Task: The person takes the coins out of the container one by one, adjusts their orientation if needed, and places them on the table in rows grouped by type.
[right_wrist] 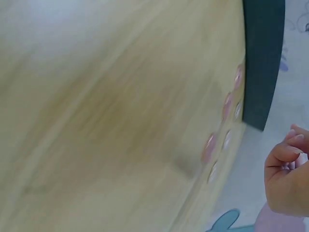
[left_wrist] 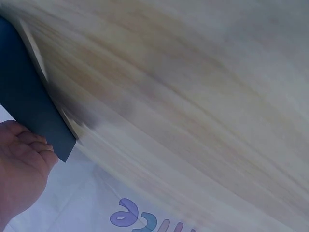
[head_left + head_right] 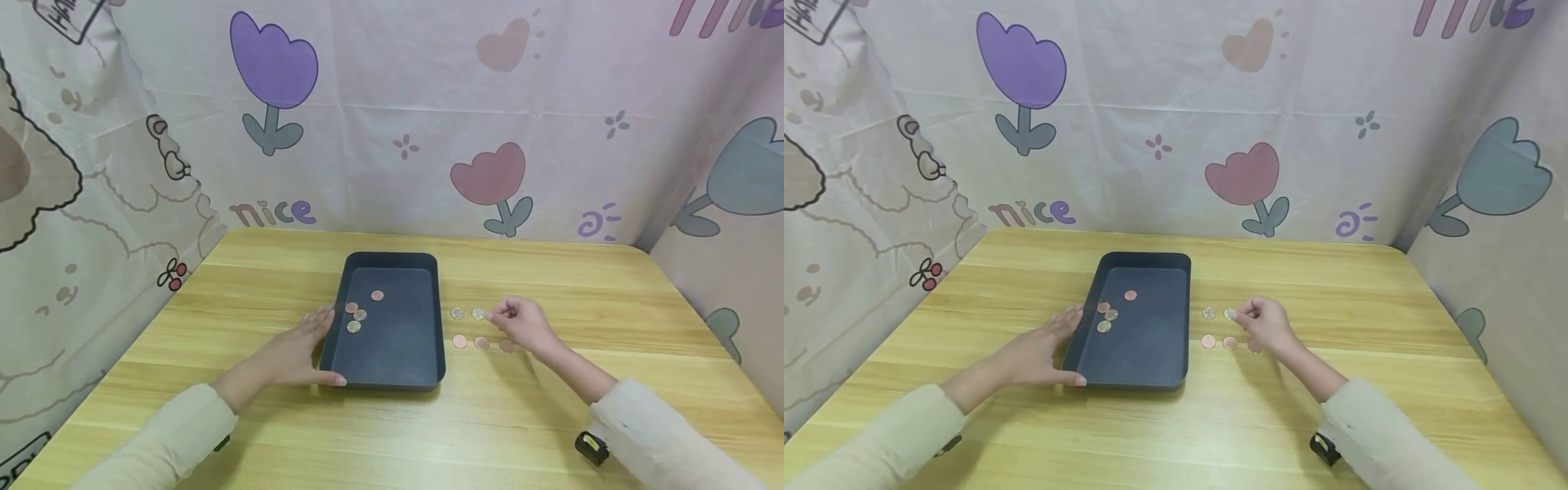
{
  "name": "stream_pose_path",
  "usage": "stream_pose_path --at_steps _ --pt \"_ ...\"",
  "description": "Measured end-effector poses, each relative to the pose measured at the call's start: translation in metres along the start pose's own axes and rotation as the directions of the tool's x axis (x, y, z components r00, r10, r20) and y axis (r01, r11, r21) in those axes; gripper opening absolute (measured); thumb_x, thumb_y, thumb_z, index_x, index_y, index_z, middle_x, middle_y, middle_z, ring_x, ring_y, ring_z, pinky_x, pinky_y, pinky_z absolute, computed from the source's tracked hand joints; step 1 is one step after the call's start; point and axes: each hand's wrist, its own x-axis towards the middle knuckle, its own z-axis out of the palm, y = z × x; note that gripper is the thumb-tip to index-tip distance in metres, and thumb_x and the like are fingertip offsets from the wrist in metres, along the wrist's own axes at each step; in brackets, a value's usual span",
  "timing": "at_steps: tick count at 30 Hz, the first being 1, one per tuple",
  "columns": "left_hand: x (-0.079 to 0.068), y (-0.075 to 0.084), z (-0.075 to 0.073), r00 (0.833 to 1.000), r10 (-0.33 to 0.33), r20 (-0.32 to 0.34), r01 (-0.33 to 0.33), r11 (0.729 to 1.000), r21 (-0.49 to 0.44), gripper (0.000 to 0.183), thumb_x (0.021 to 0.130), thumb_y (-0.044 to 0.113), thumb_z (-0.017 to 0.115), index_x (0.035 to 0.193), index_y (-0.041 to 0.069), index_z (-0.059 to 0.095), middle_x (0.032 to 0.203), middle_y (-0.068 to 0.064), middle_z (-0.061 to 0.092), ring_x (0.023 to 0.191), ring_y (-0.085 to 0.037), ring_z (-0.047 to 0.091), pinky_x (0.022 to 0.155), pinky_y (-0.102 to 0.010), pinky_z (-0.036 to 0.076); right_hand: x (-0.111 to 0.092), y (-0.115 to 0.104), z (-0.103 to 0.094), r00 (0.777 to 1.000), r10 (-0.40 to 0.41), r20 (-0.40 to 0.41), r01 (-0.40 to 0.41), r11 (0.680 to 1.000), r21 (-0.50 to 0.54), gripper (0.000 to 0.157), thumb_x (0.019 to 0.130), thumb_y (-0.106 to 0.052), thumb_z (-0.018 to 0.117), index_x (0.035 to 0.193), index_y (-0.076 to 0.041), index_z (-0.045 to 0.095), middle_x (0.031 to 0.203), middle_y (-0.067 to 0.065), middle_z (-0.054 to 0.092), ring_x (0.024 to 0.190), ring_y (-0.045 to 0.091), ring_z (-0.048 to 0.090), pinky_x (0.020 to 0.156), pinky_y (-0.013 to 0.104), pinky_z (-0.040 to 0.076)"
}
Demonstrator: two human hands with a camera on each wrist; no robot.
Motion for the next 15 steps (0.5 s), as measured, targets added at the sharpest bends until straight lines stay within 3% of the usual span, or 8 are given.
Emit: stream_pose_path --at_steps 9,15 --pt "0.001 -0.002 0.0 1.0 0.01 -0.006 -0.01 1.0 0.008 0.119 0.065 0.075 0.061 0.144 -0.005 0.024 0.154 -0.019 0.018 0.141 -0.037 0.019 0.111 -0.049 0.029 0.01 -0.031 0.029 0.996 -0.087 -0.007 0.087 0.984 0.158 0.013 0.086 -0.007 0.063 0.084 0.005 0.061 0.062 0.006 0.055 0.049 0.004 0.041 0.044 0.016 0.035" --pt "0.001 -0.002 0.0 1.0 0.006 -0.009 -0.006 1.0 0.008 0.119 0.064 0.075 0.061 0.144 -0.004 0.024 0.154 -0.018 0.018 0.141 -0.038 0.02 0.109 -0.051 0.033 0.015 -0.051 0.049 0.991 -0.137 0.0 0.134 0.97 0.203 0.015 0.084 -0.009 0.066 0.083 0.005 0.062 0.061 0.002 0.055 0.05 0.004 0.044 0.047 0.017 0.038"
